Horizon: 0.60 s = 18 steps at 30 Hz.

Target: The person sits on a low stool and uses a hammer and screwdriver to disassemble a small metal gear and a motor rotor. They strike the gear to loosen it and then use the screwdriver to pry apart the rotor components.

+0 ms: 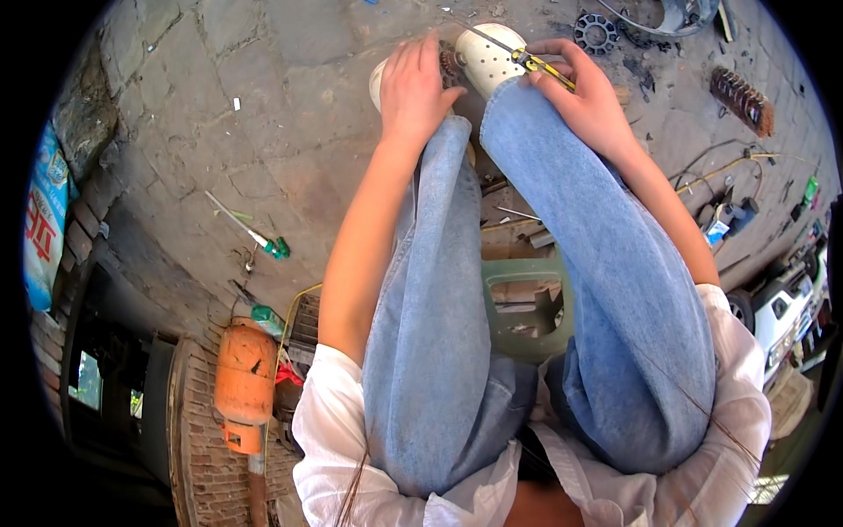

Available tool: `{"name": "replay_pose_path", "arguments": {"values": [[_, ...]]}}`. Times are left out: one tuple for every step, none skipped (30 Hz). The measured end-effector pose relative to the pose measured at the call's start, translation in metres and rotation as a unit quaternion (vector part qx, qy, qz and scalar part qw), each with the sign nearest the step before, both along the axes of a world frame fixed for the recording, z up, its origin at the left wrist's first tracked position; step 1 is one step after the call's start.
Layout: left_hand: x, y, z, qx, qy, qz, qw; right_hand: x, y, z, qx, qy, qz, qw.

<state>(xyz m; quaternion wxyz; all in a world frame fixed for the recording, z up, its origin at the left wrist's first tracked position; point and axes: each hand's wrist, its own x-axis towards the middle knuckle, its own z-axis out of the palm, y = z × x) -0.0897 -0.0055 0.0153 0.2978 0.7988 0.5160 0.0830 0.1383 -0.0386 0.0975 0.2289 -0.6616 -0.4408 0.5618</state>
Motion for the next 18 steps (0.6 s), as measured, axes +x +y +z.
{"name": "replay_pose_path", "arguments": {"values": [[0.001, -0.001, 0.004, 0.013, -0.002, 0.018, 1.000, -0.002, 0.002, 0.003, -0.021, 0.013, 0.010, 1.000], [0.000, -0.003, 0.008, 0.027, -0.004, 0.036, 0.999, -0.005, 0.005, 0.008, -0.041, 0.026, 0.020, 0.999], [0.003, -0.003, 0.018, 0.018, -0.055, 0.039, 0.998, -0.006, 0.007, 0.012, -0.060, 0.035, 0.027, 0.997], [0.006, -0.003, 0.032, 0.007, -0.107, 0.041, 0.993, -0.006, 0.005, 0.007, -0.046, 0.035, 0.047, 0.997], [0.009, -0.004, 0.046, -0.004, -0.158, 0.042, 0.987, -0.005, 0.005, 0.009, -0.040, 0.050, 0.076, 0.995], [0.013, -0.007, 0.065, -0.132, -0.214, 0.061, 0.966, -0.010, 0.008, 0.017, -0.033, 0.068, 0.107, 0.991], [0.014, -0.012, 0.070, -0.114, -0.234, 0.052, 0.964, -0.015, 0.013, 0.026, -0.025, 0.089, 0.142, 0.986], [0.015, -0.016, 0.073, -0.096, -0.254, 0.043, 0.962, -0.018, 0.016, 0.036, -0.041, 0.120, 0.169, 0.977], [0.016, -0.018, 0.075, -0.077, -0.276, 0.031, 0.957, -0.015, 0.020, 0.038, -0.070, 0.181, 0.195, 0.961], [0.013, -0.018, 0.076, -0.064, -0.279, 0.046, 0.957, -0.012, 0.018, 0.034, -0.045, 0.200, 0.206, 0.957], [0.010, -0.018, 0.074, -0.071, -0.280, 0.069, 0.955, -0.007, 0.013, 0.029, -0.019, 0.218, 0.217, 0.951], [0.005, -0.020, 0.071, -0.079, -0.279, 0.091, 0.953, -0.003, 0.010, 0.026, -0.031, 0.242, 0.184, 0.952], [0.000, -0.024, 0.068, -0.088, -0.277, 0.114, 0.950, 0.003, 0.007, 0.024, -0.044, 0.265, 0.150, 0.951], [-0.003, -0.028, 0.061, -0.102, -0.307, 0.160, 0.933, 0.010, 0.003, 0.021, -0.056, 0.289, 0.117, 0.949], [-0.007, -0.030, 0.062, -0.139, -0.340, 0.218, 0.904, 0.017, -0.003, 0.014, -0.066, 0.221, 0.040, 0.972], [-0.010, -0.031, 0.065, -0.174, -0.372, 0.274, 0.870, 0.027, -0.016, 0.001, -0.070, 0.149, -0.067, 0.984], [-0.010, -0.031, 0.067, -0.208, -0.406, 0.326, 0.828, 0.045, -0.041, -0.025, -0.078, 0.030, -0.130, 0.988], [-0.008, -0.029, 0.066, -0.185, -0.395, 0.334, 0.836, 0.063, -0.073, -0.053, -0.085, -0.086, -0.189, 0.975]]}}
